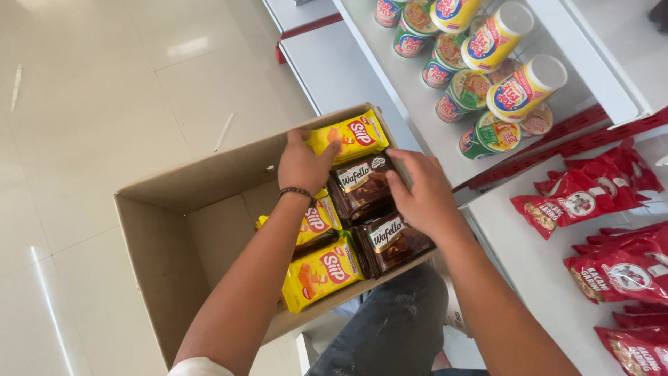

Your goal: The person takes snack packages and chocolate bars from a cardboard box and places them onto a store shelf.

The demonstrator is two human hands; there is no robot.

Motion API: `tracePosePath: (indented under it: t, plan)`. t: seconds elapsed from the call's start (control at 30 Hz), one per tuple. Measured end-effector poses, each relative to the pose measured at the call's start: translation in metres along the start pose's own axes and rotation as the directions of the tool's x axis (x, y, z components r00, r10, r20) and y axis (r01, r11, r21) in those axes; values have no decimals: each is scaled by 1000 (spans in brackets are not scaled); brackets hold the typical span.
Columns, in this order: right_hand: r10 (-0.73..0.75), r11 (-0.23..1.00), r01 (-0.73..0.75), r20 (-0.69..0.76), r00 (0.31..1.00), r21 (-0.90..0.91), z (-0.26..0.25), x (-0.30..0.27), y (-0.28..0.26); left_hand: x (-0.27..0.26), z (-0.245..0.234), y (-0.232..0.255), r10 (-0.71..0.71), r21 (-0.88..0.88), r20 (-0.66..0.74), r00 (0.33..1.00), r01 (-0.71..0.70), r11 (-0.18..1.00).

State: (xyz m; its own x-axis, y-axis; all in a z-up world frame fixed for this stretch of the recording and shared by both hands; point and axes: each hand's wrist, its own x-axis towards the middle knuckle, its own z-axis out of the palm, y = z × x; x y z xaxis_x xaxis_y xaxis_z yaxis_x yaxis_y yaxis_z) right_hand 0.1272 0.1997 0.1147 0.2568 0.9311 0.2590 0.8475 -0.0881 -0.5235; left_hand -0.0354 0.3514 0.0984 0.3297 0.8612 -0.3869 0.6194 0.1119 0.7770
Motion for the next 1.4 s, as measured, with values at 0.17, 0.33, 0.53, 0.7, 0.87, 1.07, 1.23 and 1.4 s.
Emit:
tracePosePath:
  t: [0.17, 0.33, 0.53, 0.7, 0.87, 1.07, 1.23, 1.4]
  plan:
    - [-28, 1000, 27, -80, 996, -14, 23, 3, 21, 6, 14, -17, -10, -164, -63, 998, -1, 986]
    - [105, 990, -102, -23, 994, 96, 13, -3, -1, -17, 3, -20, 32, -410, -126, 992, -81, 908]
    - [317, 841, -311, 63, 946, 442, -7, -9, -13, -34, 2, -21, 251, -732, -106, 962, -247, 635]
    - [377, 478, -165, -32, 926, 863, -41, -25, -13, -66, 8, 18, 464, -747, -47, 884, -340, 571]
    - [410, 604, -70, -234, 881, 794, -126, -68, -21, -112, 25, 66, 573, -701, 52, 818, -378, 604]
    - [450, 779, -112, -426, 785, 616, -242, -116, -16, -164, 71, 146, 765, -671, 104, 635, -523, 525]
    - [408, 850, -93, -536, 739, 518, -312, -141, 12, -200, 118, 225, 922, -320, 86, 378, -866, 385]
    - [534, 808, -233, -508, 676, 541, -347, -153, 76, -216, 188, 279, 866, 109, 363, 344, -939, 327]
